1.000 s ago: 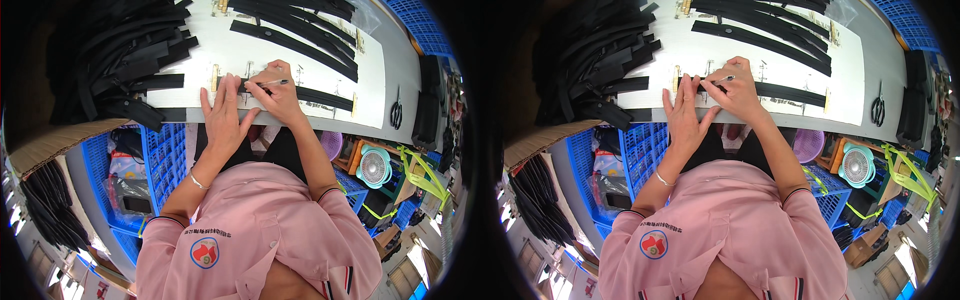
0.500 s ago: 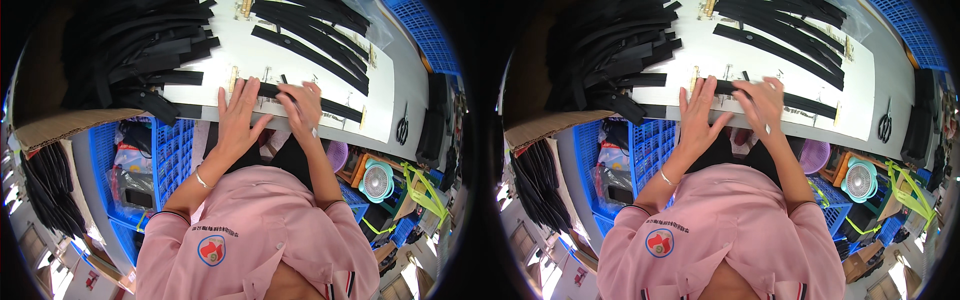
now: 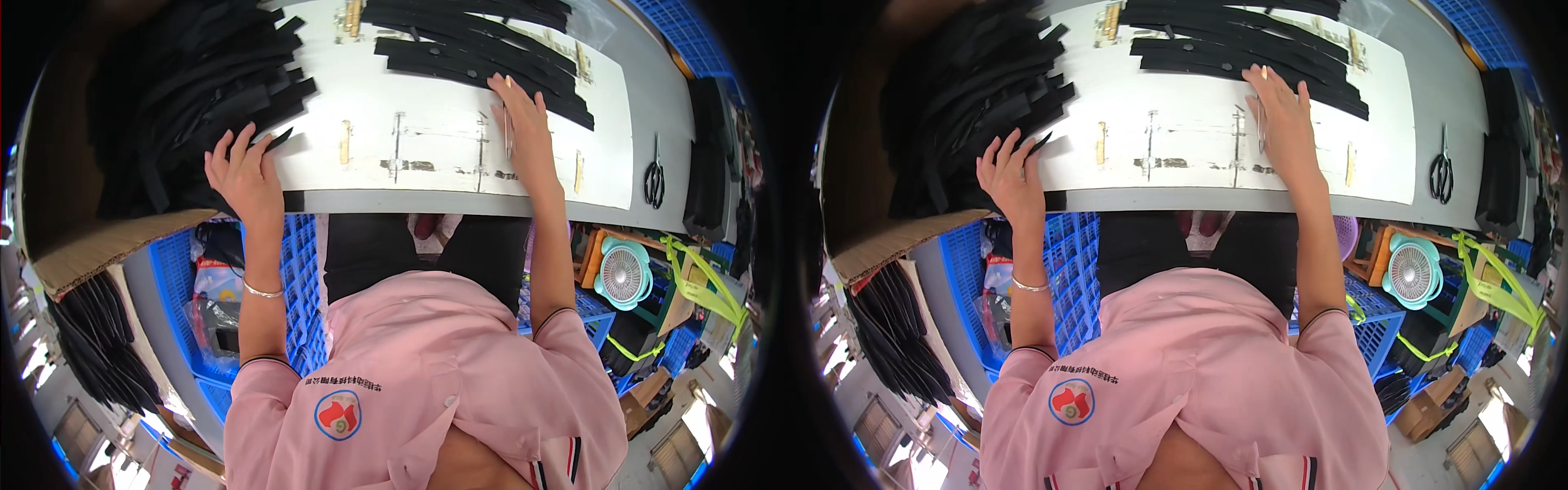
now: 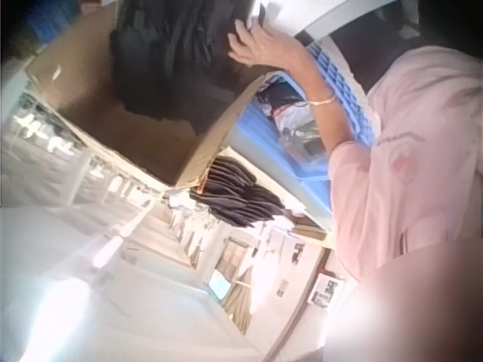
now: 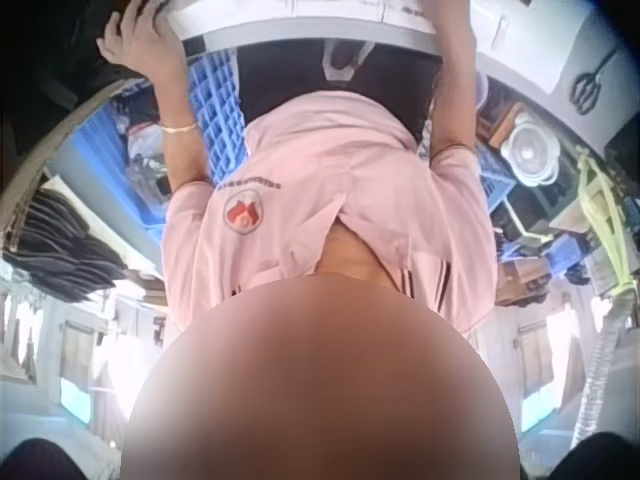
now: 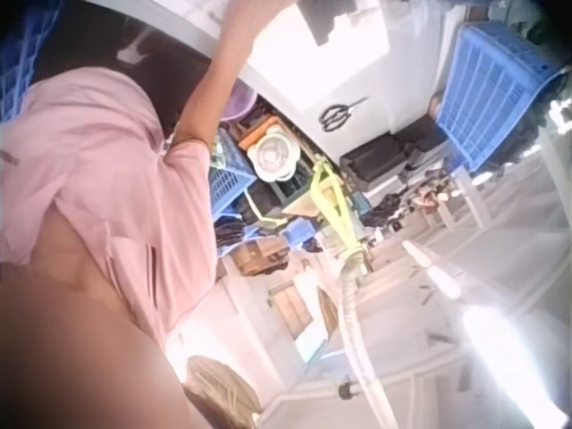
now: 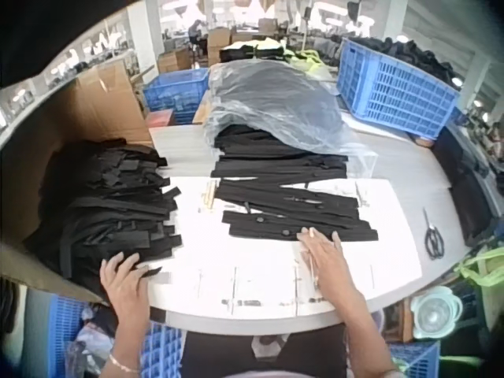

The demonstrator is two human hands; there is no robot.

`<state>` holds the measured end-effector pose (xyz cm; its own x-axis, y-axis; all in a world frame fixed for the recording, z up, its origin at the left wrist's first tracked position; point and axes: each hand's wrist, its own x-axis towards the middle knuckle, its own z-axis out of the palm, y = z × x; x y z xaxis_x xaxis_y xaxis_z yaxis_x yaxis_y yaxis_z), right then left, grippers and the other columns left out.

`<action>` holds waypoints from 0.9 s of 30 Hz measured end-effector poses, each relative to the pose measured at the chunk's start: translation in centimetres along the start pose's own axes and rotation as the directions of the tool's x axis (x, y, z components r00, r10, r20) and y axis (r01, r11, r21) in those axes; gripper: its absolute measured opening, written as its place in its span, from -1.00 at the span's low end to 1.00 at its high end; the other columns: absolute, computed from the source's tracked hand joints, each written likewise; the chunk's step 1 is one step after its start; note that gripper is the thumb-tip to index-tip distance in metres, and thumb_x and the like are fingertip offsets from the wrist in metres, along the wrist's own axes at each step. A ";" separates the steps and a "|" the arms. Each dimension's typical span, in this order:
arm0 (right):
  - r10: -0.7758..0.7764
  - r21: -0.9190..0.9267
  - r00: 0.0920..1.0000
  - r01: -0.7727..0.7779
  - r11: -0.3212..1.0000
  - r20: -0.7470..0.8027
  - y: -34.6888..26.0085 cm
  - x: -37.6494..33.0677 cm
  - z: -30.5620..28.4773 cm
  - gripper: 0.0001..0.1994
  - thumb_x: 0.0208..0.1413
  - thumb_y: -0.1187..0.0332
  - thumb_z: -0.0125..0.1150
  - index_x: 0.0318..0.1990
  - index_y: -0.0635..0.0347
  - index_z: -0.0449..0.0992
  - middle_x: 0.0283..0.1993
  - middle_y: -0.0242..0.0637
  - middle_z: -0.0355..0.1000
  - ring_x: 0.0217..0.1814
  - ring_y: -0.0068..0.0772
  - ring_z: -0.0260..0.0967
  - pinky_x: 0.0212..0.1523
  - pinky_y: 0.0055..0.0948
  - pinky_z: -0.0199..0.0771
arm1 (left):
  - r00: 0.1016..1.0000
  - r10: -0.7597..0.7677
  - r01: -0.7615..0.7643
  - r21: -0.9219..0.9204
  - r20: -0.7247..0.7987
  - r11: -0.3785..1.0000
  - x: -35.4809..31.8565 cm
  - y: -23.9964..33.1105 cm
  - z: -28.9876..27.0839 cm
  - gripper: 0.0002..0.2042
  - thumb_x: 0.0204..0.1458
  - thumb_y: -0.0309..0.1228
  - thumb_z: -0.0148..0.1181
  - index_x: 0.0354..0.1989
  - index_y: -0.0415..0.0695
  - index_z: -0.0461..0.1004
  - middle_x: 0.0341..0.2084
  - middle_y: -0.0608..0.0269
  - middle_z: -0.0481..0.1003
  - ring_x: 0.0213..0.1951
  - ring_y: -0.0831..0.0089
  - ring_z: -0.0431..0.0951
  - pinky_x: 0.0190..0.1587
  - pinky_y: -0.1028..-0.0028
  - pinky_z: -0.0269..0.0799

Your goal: Marking measurement points on black fabric straps using a pen and a template on a workbench.

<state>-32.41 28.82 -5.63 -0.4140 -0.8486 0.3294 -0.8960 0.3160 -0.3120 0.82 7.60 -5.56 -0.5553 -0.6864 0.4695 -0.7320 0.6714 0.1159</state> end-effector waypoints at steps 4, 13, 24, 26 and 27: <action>0.079 0.096 0.990 -0.068 0.993 -0.116 0.2 -0.7 -0.4 -0.62 0.31 0.43 0.23 0.26 0.03 0.44 0.20 -0.19 0.54 0.28 -0.10 0.46 0.49 0.06 0.09 | 0.996 0.089 -0.091 -0.215 -0.018 0.972 -0.2 5.1 0.5 -0.73 0.02 -0.56 0.32 -0.08 -0.01 0.68 0.13 0.28 0.56 0.32 0.16 0.40 0.48 -0.05 -0.05; 0.025 0.093 0.990 -0.012 0.996 -0.139 -5.2 -8.8 -0.8 -0.39 0.08 0.38 0.44 0.31 0.11 0.39 0.26 -0.24 0.52 0.37 -0.17 0.43 0.51 0.22 -0.02 | 0.932 0.333 -0.179 -0.614 0.145 0.769 -2.0 21.6 3.7 -0.66 0.18 -0.46 0.27 0.14 -0.10 0.60 0.25 0.16 0.52 0.39 0.09 0.37 0.50 -0.13 -0.14; 0.211 -0.073 0.968 -0.222 0.972 -0.133 4.1 -13.5 -4.9 -0.43 0.13 0.36 0.42 0.30 0.04 0.39 0.33 -0.37 0.49 0.50 -0.22 0.29 0.57 0.26 -0.23 | 0.827 0.488 -0.283 -0.545 0.277 0.789 -2.5 22.5 2.8 -0.44 0.28 -0.27 0.20 0.46 -0.01 0.32 0.45 0.21 0.30 0.53 0.13 0.13 0.53 -0.12 -0.27; 0.240 -0.037 0.959 -0.248 0.968 -0.153 4.8 -13.7 -5.3 -0.46 0.13 0.39 0.41 0.29 0.02 0.42 0.32 -0.38 0.51 0.49 -0.21 0.31 0.58 0.24 -0.23 | 0.836 0.486 -0.320 -0.494 0.255 0.808 -2.5 23.0 2.9 -0.49 0.27 -0.23 0.22 0.39 -0.05 0.40 0.40 0.17 0.35 0.51 0.11 0.16 0.52 -0.16 -0.22; 0.235 -0.012 0.960 -0.240 0.971 -0.154 4.9 -13.7 -5.3 -0.47 0.14 0.40 0.40 0.27 0.02 0.44 0.31 -0.37 0.51 0.48 -0.21 0.32 0.58 0.22 -0.23 | 0.833 0.492 -0.324 -0.496 0.254 0.805 -2.5 23.4 2.9 -0.49 0.27 -0.23 0.22 0.39 -0.05 0.40 0.40 0.17 0.35 0.51 0.11 0.16 0.52 -0.16 -0.22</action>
<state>-32.00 44.29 -6.96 -0.6329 -0.6746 0.3799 -0.7723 0.5154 -0.3714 -16.05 24.21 -6.57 -0.9228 -0.3125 0.2255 -0.2137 0.9019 0.3754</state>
